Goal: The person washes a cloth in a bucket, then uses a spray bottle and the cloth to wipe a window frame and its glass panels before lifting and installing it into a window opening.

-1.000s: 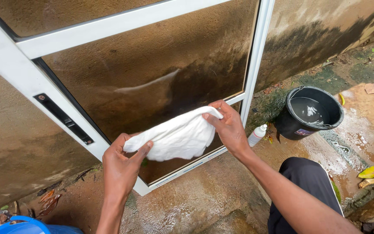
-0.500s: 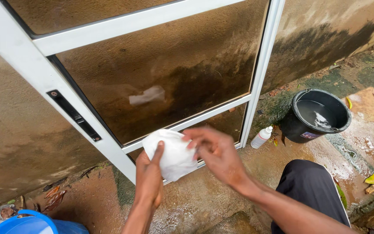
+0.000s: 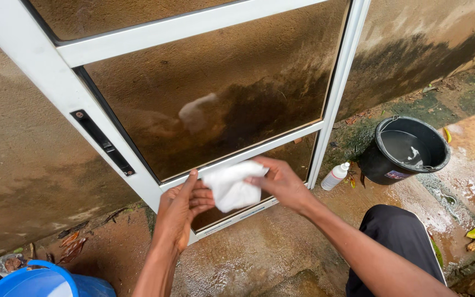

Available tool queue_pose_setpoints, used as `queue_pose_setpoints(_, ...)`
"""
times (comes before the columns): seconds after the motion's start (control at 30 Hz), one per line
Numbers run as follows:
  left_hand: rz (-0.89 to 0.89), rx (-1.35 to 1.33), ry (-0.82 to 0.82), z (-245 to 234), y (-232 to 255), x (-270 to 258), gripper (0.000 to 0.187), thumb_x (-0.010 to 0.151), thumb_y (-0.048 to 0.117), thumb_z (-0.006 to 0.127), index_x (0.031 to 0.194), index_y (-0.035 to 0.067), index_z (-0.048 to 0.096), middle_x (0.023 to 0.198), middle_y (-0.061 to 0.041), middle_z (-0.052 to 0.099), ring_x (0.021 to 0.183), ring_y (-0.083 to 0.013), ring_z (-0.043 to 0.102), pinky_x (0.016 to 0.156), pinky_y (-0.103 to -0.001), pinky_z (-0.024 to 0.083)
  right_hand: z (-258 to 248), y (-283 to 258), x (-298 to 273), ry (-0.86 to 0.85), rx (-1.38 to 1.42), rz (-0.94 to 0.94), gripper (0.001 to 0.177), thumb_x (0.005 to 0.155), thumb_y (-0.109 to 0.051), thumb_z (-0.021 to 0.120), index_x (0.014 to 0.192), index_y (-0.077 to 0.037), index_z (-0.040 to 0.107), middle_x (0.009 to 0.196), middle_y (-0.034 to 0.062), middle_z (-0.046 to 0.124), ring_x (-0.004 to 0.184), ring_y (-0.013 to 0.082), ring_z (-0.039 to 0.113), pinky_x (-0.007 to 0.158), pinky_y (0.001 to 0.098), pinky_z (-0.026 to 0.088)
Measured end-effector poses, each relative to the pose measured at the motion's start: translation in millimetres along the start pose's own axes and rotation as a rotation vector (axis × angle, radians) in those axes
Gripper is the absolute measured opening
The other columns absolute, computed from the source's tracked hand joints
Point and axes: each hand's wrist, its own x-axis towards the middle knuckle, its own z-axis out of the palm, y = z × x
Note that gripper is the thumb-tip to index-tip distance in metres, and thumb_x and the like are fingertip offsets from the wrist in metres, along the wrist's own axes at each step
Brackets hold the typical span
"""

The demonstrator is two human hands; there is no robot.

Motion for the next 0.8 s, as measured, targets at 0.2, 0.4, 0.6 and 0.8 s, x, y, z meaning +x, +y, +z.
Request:
queue_pose_setpoints(0.2, 0.146, 0.148, 0.119, -11, 17, -5, 0.029, 0.098, 0.027, 0.059, 0.104, 0.002, 0.072, 0.092, -0.016, 0.076, 0.085, -0.0230, 0.072, 0.083, -0.038, 0.059, -55, 5, 19, 0.749, 0.077, 0.144, 0.060, 0.087, -0.019, 0.071, 0.139, -0.009, 0.042, 0.111, 0.0109, 0.072, 0.095, 0.0230, 0.076, 0.080, 0.0312, 0.065)
queue_pose_setpoints(0.4, 0.169, 0.148, 0.237, -22, 30, -12, 0.024, 0.100, 0.024, 0.055, 0.104, 0.005, 0.069, 0.094, -0.015, 0.074, 0.087, -0.0217, 0.071, 0.084, -0.036, 0.058, -115, 46, 42, 1.133, -0.554, -0.404, 0.041, 0.097, -0.008, 0.070, 0.129, 0.004, 0.050, 0.122, 0.0197, 0.053, 0.109, 0.0329, 0.060, 0.092, 0.0450, 0.052)
queue_pose_setpoints(0.6, 0.176, 0.233, 0.232, -22, 13, 0, 0.020, 0.097, 0.019, 0.059, 0.104, 0.003, 0.069, 0.094, -0.014, 0.074, 0.087, -0.0196, 0.070, 0.082, -0.034, 0.056, -24, 80, 59, 0.982, -0.708, -0.429, 0.016, 0.099, -0.008, 0.061, 0.113, -0.001, 0.064, 0.110, 0.0161, 0.060, 0.103, 0.0310, 0.055, 0.088, 0.0444, 0.047)
queue_pose_setpoints(0.8, 0.272, 0.192, 0.306, -38, 8, 8, 0.019, 0.098, 0.017, 0.060, 0.104, 0.000, 0.068, 0.091, -0.011, 0.074, 0.083, -0.0171, 0.066, 0.076, -0.028, 0.051, 121, 35, 60, 0.470, -0.587, -0.563, 0.029, 0.092, -0.006, 0.064, 0.121, -0.007, 0.065, 0.114, 0.0133, 0.064, 0.112, 0.0305, 0.058, 0.100, 0.0468, 0.046)
